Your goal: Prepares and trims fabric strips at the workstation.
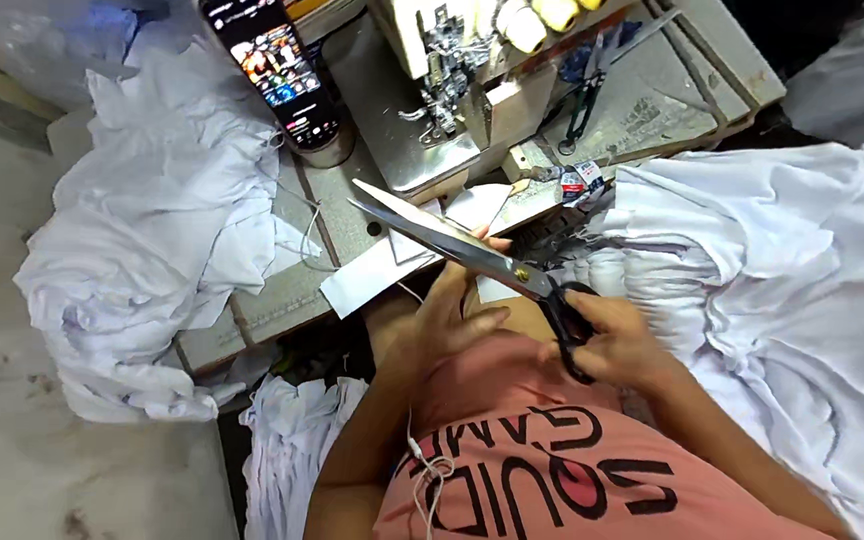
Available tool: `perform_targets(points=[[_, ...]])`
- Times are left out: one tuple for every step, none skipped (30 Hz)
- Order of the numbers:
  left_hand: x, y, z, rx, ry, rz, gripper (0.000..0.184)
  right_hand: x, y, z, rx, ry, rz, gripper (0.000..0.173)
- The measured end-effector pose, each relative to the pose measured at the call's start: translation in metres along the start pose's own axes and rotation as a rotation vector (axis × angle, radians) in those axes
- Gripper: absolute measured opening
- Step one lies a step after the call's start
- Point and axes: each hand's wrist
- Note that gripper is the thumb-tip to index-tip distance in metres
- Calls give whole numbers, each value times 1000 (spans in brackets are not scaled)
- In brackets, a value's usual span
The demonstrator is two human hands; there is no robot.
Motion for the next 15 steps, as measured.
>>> perform_targets(points=[[0, -5, 0, 158, 45, 7, 88, -13, -14, 0, -8, 60, -4, 39], [0, -9, -3, 239, 69, -45, 92, -25, -29, 2, -4, 124, -8, 37], [1, -11, -8, 266, 73, -143, 84, -35, -44, 4, 7, 188, -9, 30], [2, -13, -14, 278, 59, -274, 59, -44, -58, 7, 2, 239, 10, 25], [3, -11, -17, 281, 28, -395, 33, -51, -70, 11, -31, 281, 51, 22], [3, -4, -19, 292, -13, -490, 16, -57, -78, 16, -73, 324, 108, 23], [5, 7, -25, 286, -26, -548, 13, -62, -83, 22, -122, 377, 164, 28], [9, 20, -33, 282, -22, -595, 15, -66, -85, 29, -182, 430, 208, 33], [16, 35, -44, 280, -3, -644, 17, -68, -84, 36, -254, 468, 245, 35], [26, 50, -56, 270, 18, -701, 18, -69, -80, 39, -314, 480, 266, 32], [39, 66, -68, 243, 39, -755, 18, -69, -75, 38, -342, 466, 264, 28], [55, 83, -80, 175, 59, -794, 18, -70, -71, 30, -325, 428, 247, 25], [77, 100, -92, 57, 102, -823, 17, -69, -66, 19, -258, 367, 237, 23], [102, 113, -103, -96, 169, -843, 17, -68, -62, 4, -142, 282, 273, 23], [129, 121, -110, -243, 256, -877, 17, -65, -59, -12, 4, 166, 361, 24]])
Point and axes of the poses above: each hand's wrist, its own x-axis away from the middle knuckle, its own y-axis out of the back of the hand, z = x × y, and after that the axes turned 12 degrees about -z, right-handed
